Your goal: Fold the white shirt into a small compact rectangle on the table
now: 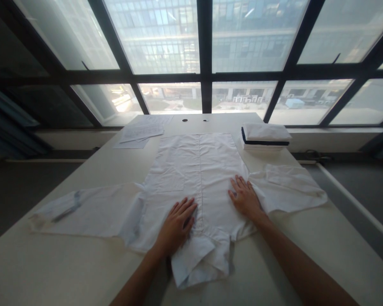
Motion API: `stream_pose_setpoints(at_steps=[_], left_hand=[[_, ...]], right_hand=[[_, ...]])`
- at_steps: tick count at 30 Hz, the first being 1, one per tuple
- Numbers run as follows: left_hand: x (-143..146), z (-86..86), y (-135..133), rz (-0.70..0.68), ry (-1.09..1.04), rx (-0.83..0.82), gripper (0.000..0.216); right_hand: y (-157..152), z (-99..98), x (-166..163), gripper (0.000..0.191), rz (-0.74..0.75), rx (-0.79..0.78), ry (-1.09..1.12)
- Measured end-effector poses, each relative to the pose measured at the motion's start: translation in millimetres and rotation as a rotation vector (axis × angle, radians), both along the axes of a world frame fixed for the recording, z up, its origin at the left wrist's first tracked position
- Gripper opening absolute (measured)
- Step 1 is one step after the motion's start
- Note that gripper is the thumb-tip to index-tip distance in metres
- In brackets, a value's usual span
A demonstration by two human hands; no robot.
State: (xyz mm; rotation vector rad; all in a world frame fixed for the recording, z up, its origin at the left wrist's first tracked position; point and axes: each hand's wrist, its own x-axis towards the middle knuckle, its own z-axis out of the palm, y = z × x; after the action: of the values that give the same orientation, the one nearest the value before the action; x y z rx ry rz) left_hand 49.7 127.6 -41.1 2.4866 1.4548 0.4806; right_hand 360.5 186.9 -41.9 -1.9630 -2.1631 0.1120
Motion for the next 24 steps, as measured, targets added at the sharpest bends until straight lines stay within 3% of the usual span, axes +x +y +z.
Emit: stream_pose_setpoints(at_steps=[7,13,24], left_hand=[[0,1.2,1,-0.006,0.008,-0.002,0.048],[0,-0.4,1,-0.003,-0.001,0.014,0.048],[0,0.2,2,-0.008,0.029,-0.003,0.048]], right_hand=[[-9,7.2,-22,0.055,-0.033,0.035,0.026],[-25,8.4,-56,0.058,0.416,-0.034,0.086],[-8,4.6,-37,0.059,0.094,-0.049,0.061]])
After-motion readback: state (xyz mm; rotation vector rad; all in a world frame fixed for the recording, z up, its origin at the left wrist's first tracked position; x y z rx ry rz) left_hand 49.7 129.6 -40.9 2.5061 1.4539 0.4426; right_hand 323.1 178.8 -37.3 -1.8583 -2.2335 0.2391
